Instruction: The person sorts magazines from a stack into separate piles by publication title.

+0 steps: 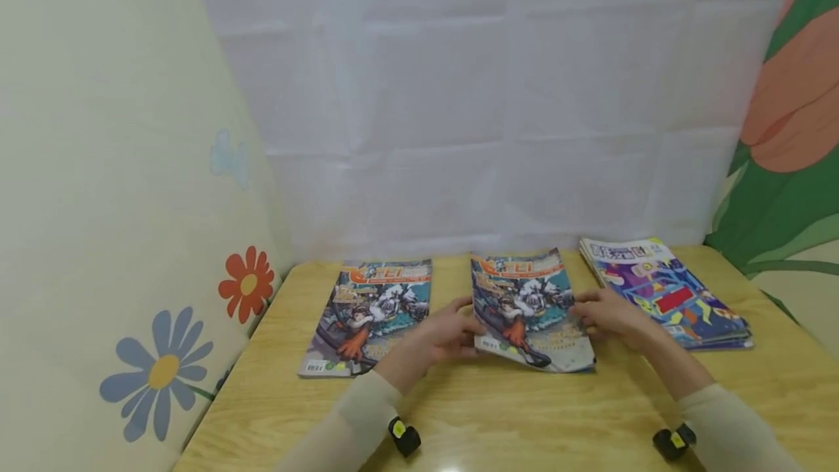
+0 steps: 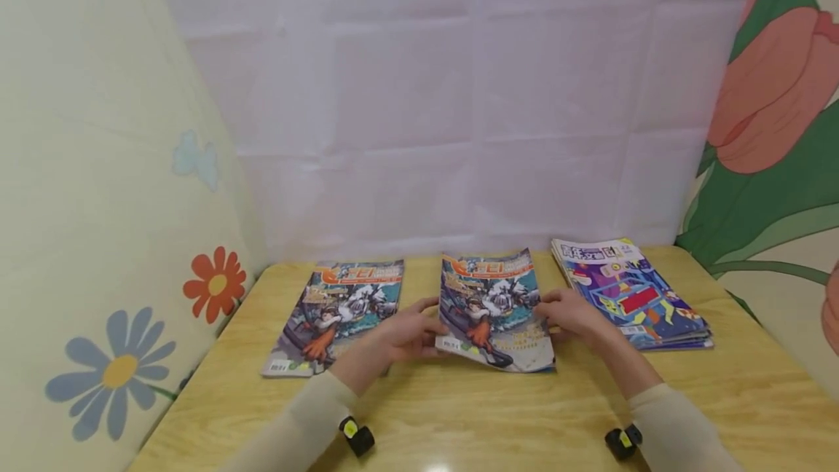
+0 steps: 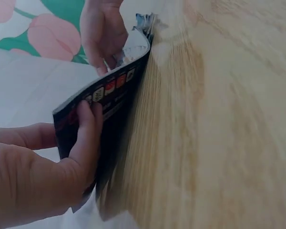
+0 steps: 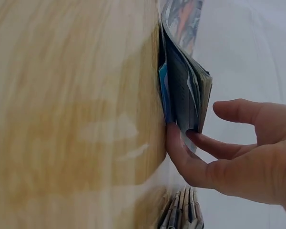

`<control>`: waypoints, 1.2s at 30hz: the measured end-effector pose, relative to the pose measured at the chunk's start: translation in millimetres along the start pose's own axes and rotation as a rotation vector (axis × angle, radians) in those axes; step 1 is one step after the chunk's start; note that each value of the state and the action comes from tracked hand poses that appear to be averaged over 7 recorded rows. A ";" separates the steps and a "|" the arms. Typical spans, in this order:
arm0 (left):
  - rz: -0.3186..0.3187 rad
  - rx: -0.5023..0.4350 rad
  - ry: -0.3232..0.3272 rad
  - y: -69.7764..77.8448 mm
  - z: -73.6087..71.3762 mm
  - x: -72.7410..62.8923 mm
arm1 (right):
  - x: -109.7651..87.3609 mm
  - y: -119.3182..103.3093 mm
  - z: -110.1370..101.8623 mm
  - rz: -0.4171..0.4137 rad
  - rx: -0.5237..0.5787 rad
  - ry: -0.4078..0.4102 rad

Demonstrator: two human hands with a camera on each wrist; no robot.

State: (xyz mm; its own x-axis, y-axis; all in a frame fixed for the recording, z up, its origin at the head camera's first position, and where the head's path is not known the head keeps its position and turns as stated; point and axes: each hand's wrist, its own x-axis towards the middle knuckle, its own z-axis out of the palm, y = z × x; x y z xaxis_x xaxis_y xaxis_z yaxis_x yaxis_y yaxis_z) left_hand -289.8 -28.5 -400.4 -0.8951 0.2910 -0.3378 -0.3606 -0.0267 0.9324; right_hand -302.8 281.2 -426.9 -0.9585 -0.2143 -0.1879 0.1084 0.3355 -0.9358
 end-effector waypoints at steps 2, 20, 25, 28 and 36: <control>0.021 -0.036 -0.018 -0.6 0.6 -0.6 | -0.7 1.1 1.2 0.005 0.025 0.007; 0.235 -0.047 -0.112 40.5 8.5 -25.0 | 2.0 2.4 -1.7 -0.021 0.388 -0.152; 0.236 -0.034 -0.145 46.6 2.1 -31.8 | 0.7 2.4 -6.2 -0.040 0.520 -0.203; 0.236 -0.026 -0.150 48.7 -3.5 -36.4 | -1.5 2.9 -11.2 -0.065 0.531 -0.212; 0.231 -0.020 -0.174 50.7 -22.3 -35.5 | -4.6 -11.6 -17.0 -0.143 0.580 -0.201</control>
State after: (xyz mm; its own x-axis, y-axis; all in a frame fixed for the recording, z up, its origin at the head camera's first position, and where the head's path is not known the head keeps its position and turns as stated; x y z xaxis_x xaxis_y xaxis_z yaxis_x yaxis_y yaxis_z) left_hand -282.2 -61.5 -343.9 -0.8962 0.4348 -0.0881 -0.1591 -0.1296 0.9787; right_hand -304.1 293.8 -410.1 -0.9121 -0.4072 -0.0484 0.1618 -0.2489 -0.9549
